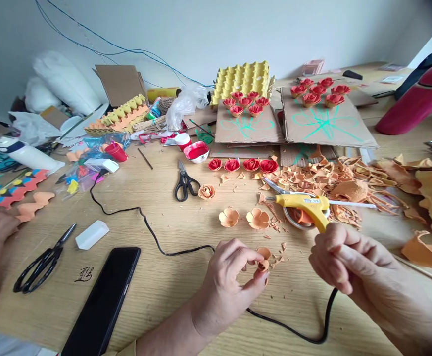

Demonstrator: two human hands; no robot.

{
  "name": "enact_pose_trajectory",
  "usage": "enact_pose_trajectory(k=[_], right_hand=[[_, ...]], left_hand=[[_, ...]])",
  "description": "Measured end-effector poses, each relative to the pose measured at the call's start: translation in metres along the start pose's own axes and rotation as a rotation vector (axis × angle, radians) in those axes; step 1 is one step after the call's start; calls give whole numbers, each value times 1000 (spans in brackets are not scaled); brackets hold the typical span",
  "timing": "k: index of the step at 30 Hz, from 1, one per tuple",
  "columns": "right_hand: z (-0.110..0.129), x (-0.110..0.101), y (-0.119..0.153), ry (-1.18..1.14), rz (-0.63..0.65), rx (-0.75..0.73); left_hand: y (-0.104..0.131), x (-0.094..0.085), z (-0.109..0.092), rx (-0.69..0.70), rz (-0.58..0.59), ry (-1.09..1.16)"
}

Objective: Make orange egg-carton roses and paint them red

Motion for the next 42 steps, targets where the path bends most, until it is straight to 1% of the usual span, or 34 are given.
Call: enact_pose_trajectory(k=[4,5,7,9,11,12,13,15,16,18,19,20,22,25,26,27,29,30,31,33,35,38,40,42], right_hand=[[25,-19,3,40,-145,-126],[29,-23,4,96,-170,-150],[31,-25,3,319,-180,-143],[31,-19,3,673,-176,-114],[36,-7,5,1037,-198,-164],[38,2,7,1177,-191,-207],[41,12,9,1279,-167,-261],[46,26,13,1396,-120,-346],[50,29,16,1426,-126,-375],[60,29,21,1459,-198,-414],[66,28,24,1469,-238,-431],[69,29,25,1472,-247,-442],[73,33,26,1458,-204,-470],[79,39,29,1446,-209,-528],[79,42,29,1443,-195,-537],[75,44,27,1432,-151,-525],[61,49,20,1366,-11,-450],[55,49,17,1322,26,-412],[49,47,16,1282,28,-380],[40,43,14,1220,-12,-328],[28,40,11,1143,-14,-257],[5,32,4,924,3,-74],[-16,30,1,705,53,82],[-37,35,0,504,141,203]], left_hand=[[0,-2,-1,-5,-7,-6],[0,-3,-2,-3,-10,-9],[0,-4,-4,7,-19,-11],[-1,-5,-7,15,-27,-9],[-1,-6,-8,22,-35,-7],[-1,-7,-9,22,-39,-7],[-1,-8,-9,20,-41,-7],[0,-9,-8,17,-46,-6],[0,-9,-8,15,-49,-4],[0,-9,-7,17,-56,2],[0,-9,-7,17,-59,5],[0,-9,-7,18,-63,5],[0,-9,-8,19,-68,4],[0,-10,-9,19,-66,3],[-1,-10,-10,19,-62,4],[-1,-10,-10,17,-58,5],[-1,-10,-10,14,-54,4],[-1,-10,-10,16,-55,3],[-1,-10,-10,19,-56,3],[0,-10,-11,24,-60,4],[0,-10,-12,28,-64,5],[0,-10,-15,46,-63,11],[-1,-10,-18,57,-58,21],[-1,-9,-19,58,-61,30]])
Point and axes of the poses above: each hand's wrist, its own y-axis away from the middle knuckle, its own x-axis out of the palm, z = x × y, the point moved 9 cm from there along -y, towards the middle knuckle, and after that the axes turned 12 degrees about z, right-handed, at the moved point
